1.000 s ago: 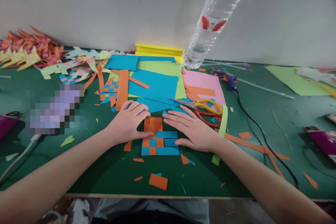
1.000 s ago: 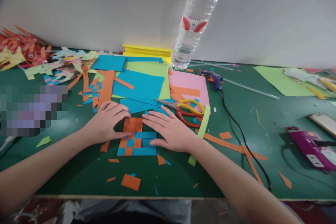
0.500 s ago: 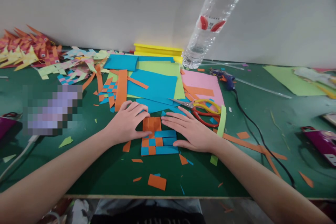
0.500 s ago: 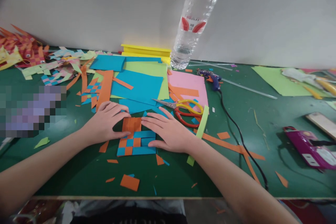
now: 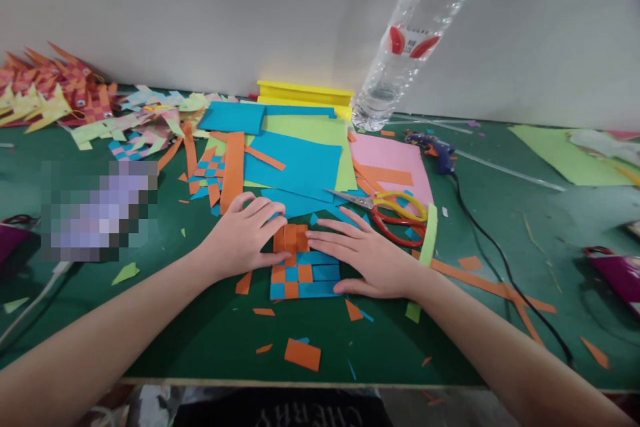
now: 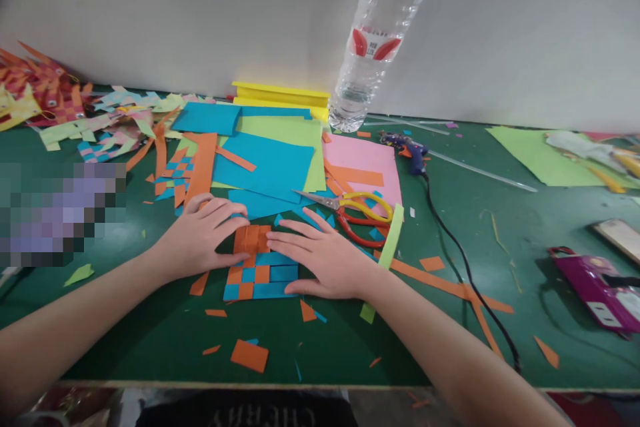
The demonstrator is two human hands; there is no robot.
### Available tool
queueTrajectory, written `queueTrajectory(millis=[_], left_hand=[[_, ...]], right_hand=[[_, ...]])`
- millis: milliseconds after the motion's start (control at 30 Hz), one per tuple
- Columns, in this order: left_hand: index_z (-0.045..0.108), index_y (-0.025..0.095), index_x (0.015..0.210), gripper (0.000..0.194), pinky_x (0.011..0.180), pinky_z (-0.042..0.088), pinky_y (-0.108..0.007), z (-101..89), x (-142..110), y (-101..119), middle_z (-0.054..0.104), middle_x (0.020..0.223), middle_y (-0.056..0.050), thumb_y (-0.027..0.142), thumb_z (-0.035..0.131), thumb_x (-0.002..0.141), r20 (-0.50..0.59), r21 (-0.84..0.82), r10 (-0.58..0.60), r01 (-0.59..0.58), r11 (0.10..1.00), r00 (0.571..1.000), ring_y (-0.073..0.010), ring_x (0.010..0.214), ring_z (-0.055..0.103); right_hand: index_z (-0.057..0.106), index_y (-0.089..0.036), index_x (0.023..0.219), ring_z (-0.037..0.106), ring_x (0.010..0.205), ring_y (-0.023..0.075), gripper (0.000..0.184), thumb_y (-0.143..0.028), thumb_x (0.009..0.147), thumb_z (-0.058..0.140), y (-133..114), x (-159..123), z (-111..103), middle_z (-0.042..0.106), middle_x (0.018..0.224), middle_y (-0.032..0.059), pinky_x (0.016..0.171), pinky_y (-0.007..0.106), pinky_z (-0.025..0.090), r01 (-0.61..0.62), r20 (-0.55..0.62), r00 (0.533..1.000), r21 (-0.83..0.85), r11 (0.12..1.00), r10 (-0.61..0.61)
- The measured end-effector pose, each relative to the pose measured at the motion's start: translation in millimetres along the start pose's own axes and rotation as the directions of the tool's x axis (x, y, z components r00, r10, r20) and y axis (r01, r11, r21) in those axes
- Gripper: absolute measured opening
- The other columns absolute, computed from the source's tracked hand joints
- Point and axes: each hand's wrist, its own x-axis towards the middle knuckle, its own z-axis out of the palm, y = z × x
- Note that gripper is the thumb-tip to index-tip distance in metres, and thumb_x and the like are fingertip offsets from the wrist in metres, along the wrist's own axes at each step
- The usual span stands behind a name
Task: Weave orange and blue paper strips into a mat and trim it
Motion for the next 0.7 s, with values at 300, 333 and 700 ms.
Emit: queueTrajectory(millis=[300, 333, 700], left_hand=[[0.067, 0.013, 0.106, 0.048, 0.096, 0.036, -0.045, 0.9, -0.7, -0.7, 0.069, 0.117, -0.014, 0.056, 0.047, 0.098, 0.000, -0.054, -0.021, 0.021, 0.998, 1.000, -0.0299, 0.108, 0.060], [0.067, 0.013, 0.105, 0.048, 0.096, 0.036, -0.045, 1.9, -0.9, -1.1, 0.068, 0.117, -0.014, 0.056, 0.046, 0.099, 0.004, -0.067, -0.024, 0.024, 0.997, 1.000, -0.0299, 0.108, 0.060], [0.067, 0.015, 0.105, 0.038, 0.095, 0.040, -0.046, -0.9, -1.7, -0.3, 0.069, 0.119, -0.015, 0.050, 0.051, 0.099, -0.008, -0.002, -0.053, 0.053, 0.999, 0.999, -0.0297, 0.107, 0.063]], right_hand=[[0.035, -0.020, 0.154, 0.028, 0.151, 0.0257, 0.076, -0.065, 0.094, 0.044, 1.3, -2.1, -0.1, 0.043, 0.157, 0.0083, 0.125, 0.055, 0.010, -0.012, -0.031, 0.999, -0.036, 0.999, 0.011], [0.035, -0.020, 0.155, 0.029, 0.151, 0.0259, 0.076, -0.065, 0.094, 0.045, 1.6, -2.2, 0.0, 0.044, 0.157, 0.0084, 0.125, 0.056, 0.012, -0.011, -0.039, 0.999, -0.039, 0.999, 0.009], [0.035, -0.017, 0.154, 0.034, 0.149, 0.0255, 0.075, -0.063, 0.095, 0.046, 9.5, -5.2, -1.2, 0.046, 0.155, 0.0106, 0.124, 0.056, 0.018, -0.025, -0.055, 0.998, -0.020, 0.999, 0.024]])
